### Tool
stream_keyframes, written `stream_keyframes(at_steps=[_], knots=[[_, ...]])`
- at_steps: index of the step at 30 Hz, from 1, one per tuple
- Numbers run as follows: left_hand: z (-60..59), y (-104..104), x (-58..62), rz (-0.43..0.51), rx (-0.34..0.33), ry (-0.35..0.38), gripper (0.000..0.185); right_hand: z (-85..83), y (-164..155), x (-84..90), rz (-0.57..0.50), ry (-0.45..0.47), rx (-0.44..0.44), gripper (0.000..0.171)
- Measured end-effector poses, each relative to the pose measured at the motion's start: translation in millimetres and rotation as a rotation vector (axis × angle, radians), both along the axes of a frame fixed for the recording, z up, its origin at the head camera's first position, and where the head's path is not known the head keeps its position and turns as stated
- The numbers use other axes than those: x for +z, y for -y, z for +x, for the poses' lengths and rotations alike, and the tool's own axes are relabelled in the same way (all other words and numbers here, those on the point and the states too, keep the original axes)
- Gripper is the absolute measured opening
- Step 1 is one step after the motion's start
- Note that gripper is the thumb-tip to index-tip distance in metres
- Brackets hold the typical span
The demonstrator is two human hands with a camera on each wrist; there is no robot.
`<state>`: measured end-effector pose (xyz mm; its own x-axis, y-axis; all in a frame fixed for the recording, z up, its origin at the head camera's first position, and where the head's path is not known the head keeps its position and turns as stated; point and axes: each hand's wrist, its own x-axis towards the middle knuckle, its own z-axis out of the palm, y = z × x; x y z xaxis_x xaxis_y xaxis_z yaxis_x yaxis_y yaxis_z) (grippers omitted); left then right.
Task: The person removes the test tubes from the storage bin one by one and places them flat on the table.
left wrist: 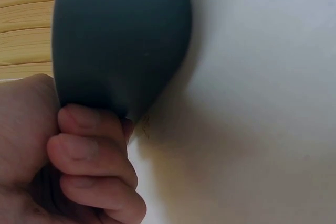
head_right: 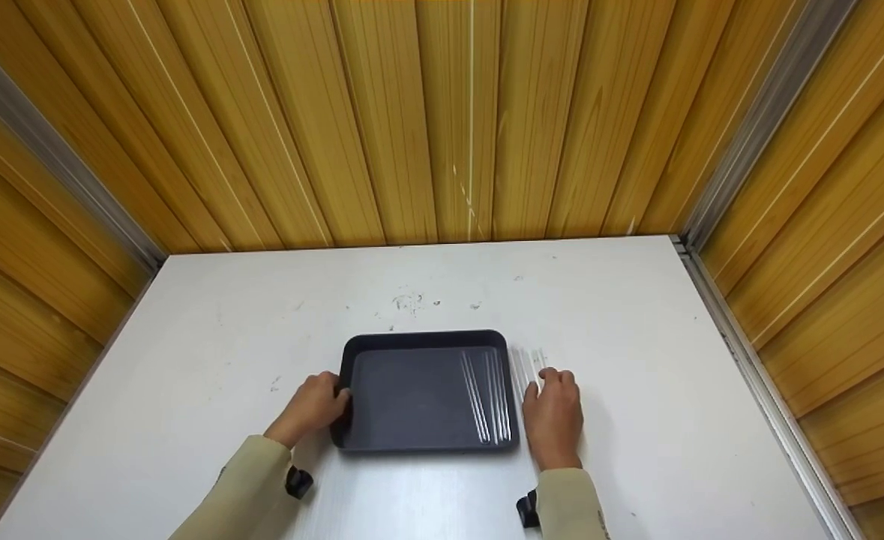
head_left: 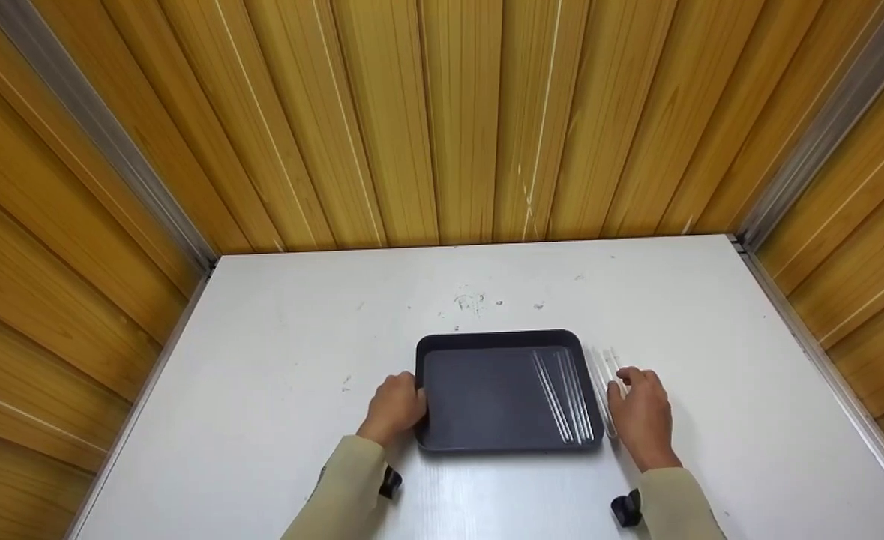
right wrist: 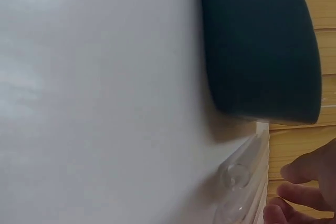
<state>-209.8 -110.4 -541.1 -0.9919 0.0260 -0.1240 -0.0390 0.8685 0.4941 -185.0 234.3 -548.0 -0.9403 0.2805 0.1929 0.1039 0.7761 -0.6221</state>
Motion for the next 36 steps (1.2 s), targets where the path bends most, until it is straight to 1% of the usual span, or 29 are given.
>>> stream_keyframes(at_steps=[6,14,17,21,24,27,30,34,36], knots=[[0.1,1,-2.1,0.0,-0.005,-0.008,0.017,0.0,3,3.3,-0.007,-0.03,-0.011,0.024],[0.4,0,-2.0,0.014,-0.017,0.002,0.021,1.3,9,11.5,-0.022,-0.023,-0.007,0.024],[-0.3,0,-1.5,0.023,-0.015,0.005,0.021,0.1,13,13.6,-0.031,-0.036,-0.003,0.023],[-1.0,2,-0.4,0.029,-0.002,0.026,0.021,-1.3,19,17.2,-0.047,-0.054,0.014,0.022],[-0.9,4,-0.3,0.025,0.014,0.037,0.021,-3.4,24,19.9,-0.056,-0.048,0.027,0.022],[-1.5,5,-0.8,0.025,0.018,0.027,0.02,-4.4,29,22.6,-0.064,-0.034,0.038,0.023],[-1.5,4,-1.0,0.032,0.006,0.016,0.02,-3.6,32,25.8,-0.077,-0.028,0.051,0.024],[-0.4,2,-1.2,0.033,-0.002,0.01,0.019,-3.3,38,28.2,-0.077,-0.046,0.08,0.023],[0.4,1,-1.0,0.031,0.007,0.008,0.019,-3.6,41,28.5,-0.069,-0.056,0.099,0.023]])
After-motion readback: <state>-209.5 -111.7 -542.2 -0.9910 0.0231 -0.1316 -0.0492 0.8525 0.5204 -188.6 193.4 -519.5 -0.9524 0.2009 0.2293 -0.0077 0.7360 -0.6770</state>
